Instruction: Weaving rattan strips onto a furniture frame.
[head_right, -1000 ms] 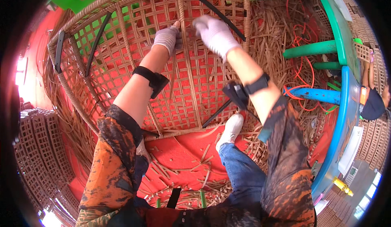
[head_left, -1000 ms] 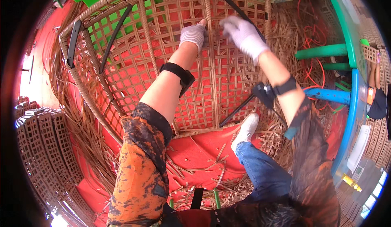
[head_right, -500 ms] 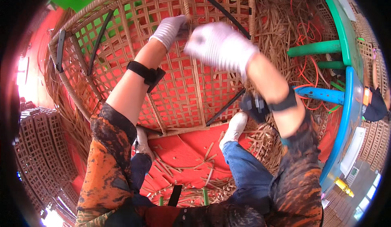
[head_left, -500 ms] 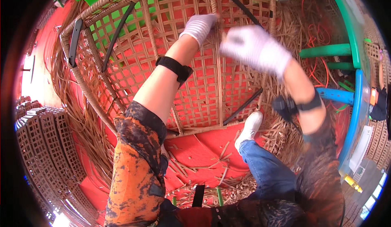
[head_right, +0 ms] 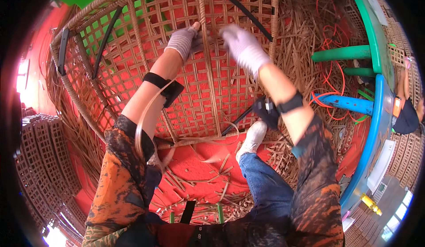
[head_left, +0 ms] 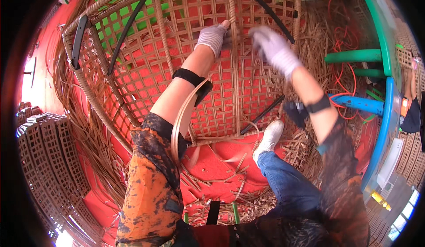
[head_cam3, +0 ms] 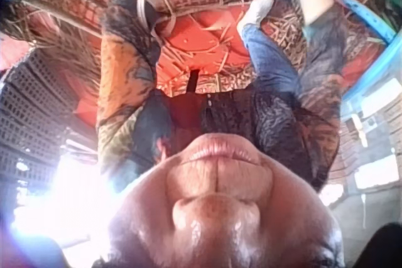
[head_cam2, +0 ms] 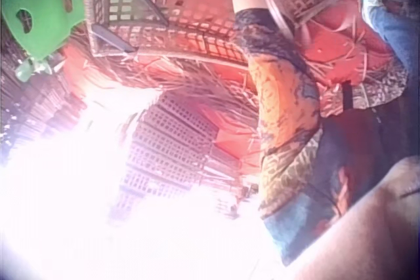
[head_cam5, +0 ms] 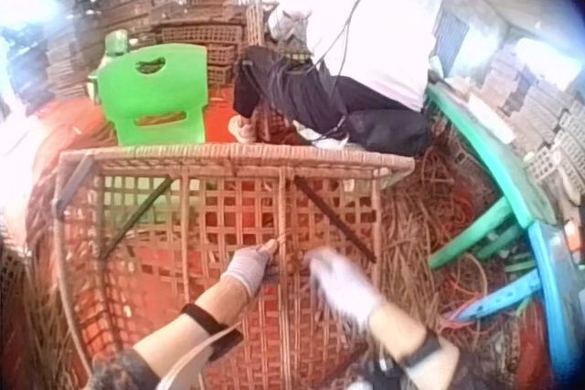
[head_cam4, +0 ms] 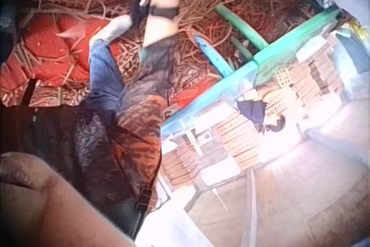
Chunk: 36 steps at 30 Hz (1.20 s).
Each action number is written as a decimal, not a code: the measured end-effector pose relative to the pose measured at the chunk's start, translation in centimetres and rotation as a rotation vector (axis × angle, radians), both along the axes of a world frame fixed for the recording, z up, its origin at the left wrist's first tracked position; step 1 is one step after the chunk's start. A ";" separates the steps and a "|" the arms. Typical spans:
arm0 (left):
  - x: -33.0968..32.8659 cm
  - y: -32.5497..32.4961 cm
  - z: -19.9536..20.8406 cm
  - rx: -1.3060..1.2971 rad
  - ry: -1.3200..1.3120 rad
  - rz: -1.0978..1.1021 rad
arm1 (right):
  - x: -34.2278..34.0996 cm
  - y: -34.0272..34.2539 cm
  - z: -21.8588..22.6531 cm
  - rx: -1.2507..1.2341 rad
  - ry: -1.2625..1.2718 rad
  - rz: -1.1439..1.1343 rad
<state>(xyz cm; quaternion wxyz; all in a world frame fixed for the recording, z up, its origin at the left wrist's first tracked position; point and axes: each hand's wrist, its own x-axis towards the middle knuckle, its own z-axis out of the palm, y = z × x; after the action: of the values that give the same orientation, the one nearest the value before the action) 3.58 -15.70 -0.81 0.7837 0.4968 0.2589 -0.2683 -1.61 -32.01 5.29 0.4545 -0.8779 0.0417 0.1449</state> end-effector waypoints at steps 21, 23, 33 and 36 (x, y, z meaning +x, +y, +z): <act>0.2 -2.0 1.9 0.428 -0.490 -0.351 | -11.5 -2.9 10.7 -0.141 0.088 0.386; -0.6 -1.5 4.9 0.674 -0.475 -0.503 | -16.9 -3.3 9.7 -0.080 -0.030 0.648; -0.3 -0.3 -0.7 0.778 -0.759 -0.317 | -27.4 -18.1 4.9 -0.528 0.775 0.208; -0.4 -0.4 -1.0 0.372 -0.513 -0.254 | -23.9 -17.3 1.8 -0.867 0.216 0.479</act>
<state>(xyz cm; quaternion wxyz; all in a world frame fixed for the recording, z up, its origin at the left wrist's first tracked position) 3.16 -16.13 -1.78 0.6796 0.7109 0.0341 -0.1781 -25.52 -49.27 7.13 -0.0049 -0.9508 -0.0577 0.3044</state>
